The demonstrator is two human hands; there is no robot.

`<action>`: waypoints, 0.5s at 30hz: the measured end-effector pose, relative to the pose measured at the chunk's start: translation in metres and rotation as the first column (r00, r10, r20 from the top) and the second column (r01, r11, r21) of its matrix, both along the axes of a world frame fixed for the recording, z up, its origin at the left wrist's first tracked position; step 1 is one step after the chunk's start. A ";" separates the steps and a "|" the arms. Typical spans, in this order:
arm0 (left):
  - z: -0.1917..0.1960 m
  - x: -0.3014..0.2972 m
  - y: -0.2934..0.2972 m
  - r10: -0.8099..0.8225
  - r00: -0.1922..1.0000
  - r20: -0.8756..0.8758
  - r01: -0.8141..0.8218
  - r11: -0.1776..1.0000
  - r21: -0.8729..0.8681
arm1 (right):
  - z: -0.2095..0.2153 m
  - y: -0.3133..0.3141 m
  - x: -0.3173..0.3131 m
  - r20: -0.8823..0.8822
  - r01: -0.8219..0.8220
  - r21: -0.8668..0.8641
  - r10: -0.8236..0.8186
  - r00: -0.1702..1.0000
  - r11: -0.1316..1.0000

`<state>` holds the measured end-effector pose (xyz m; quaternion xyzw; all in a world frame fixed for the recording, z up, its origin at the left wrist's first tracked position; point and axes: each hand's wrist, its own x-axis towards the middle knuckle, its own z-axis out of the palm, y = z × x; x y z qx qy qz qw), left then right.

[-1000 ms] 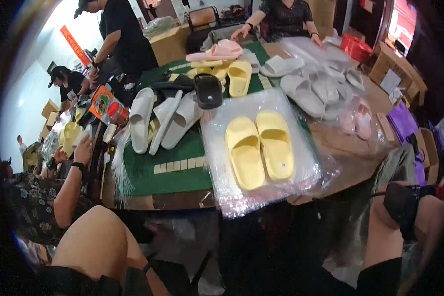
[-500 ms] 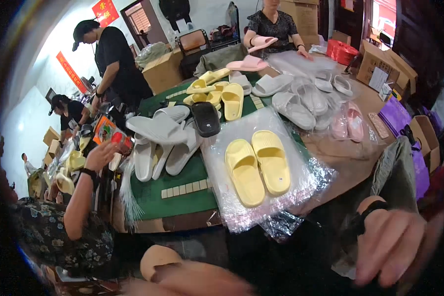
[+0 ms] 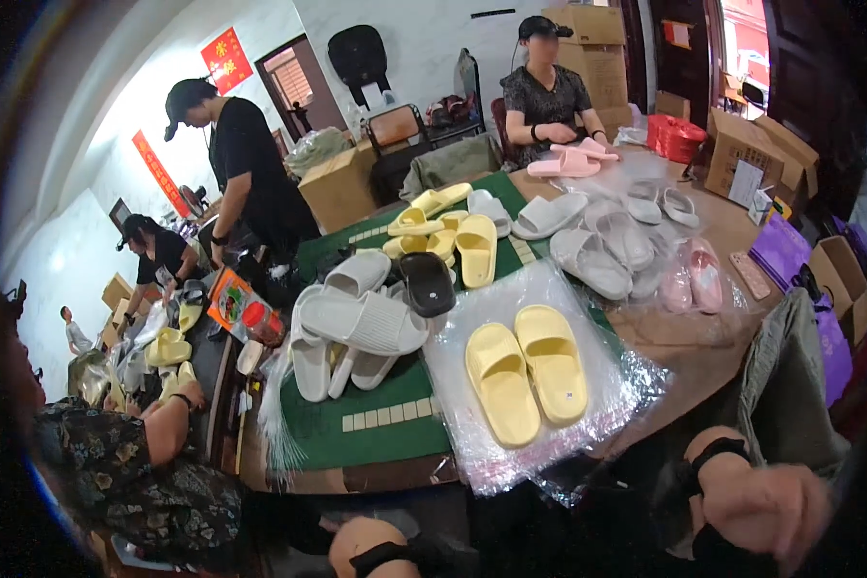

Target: Packing plastic sandals into individual clear plastic bags and placing them into a large collection bag.

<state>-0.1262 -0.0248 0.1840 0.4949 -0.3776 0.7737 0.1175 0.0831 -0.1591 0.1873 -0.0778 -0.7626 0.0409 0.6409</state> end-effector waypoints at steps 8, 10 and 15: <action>-0.206 0.071 0.031 0.105 0.118 -0.987 -0.514 0.858 0.030 | -0.153 0.121 0.060 0.713 0.720 -0.692 -0.110 0.693 0.050; -0.242 0.076 0.031 0.166 0.026 -0.986 -0.564 0.817 0.123 | -0.205 0.156 0.073 0.843 0.842 -0.537 -0.045 0.535 -0.054; -0.271 0.077 0.029 0.408 -0.095 -0.908 -0.551 0.738 0.389 | -0.245 0.205 0.054 0.894 0.908 -0.404 -0.255 0.368 -0.107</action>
